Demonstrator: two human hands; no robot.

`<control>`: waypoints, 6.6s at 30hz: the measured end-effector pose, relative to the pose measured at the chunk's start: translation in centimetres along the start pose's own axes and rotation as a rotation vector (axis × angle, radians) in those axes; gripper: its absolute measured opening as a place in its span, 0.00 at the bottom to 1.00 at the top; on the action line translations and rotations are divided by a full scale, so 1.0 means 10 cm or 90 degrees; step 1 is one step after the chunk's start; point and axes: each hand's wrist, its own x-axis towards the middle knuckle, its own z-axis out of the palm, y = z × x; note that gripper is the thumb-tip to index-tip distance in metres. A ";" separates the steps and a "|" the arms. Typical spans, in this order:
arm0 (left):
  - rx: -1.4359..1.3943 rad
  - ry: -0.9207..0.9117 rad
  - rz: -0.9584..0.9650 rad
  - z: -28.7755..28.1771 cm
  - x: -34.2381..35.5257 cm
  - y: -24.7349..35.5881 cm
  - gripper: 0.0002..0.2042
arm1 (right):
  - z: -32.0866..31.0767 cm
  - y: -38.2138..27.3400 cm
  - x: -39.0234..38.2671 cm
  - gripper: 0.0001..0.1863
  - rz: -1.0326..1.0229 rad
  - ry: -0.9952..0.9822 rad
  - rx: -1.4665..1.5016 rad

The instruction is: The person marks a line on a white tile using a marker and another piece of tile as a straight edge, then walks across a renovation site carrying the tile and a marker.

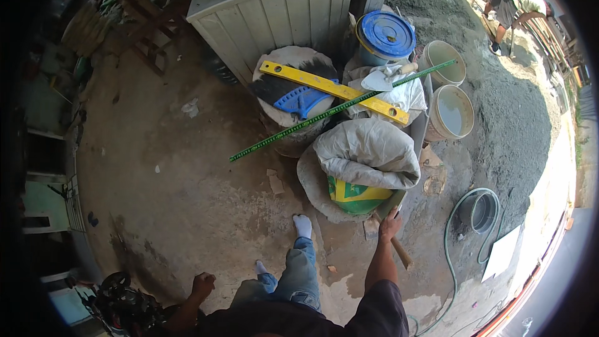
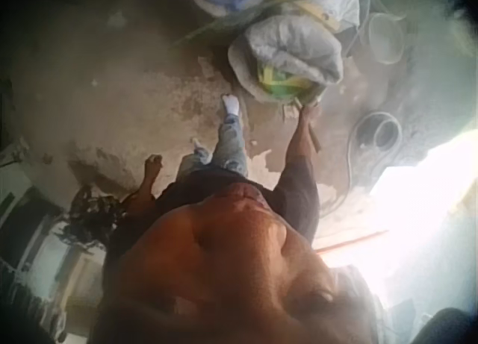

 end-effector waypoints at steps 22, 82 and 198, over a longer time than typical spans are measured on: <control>-0.513 -0.166 -0.071 -0.49 0.19 0.22 0.14 | -0.19 -0.29 0.00 0.24 -0.055 0.194 -0.147; -0.551 -0.461 0.285 -4.53 3.84 6.06 0.10 | 2.19 -8.06 -3.81 0.12 -0.451 -0.272 0.528; 0.938 -1.019 1.069 5.23 -4.33 -3.99 0.15 | 0.32 2.95 -11.74 0.15 1.375 0.415 1.121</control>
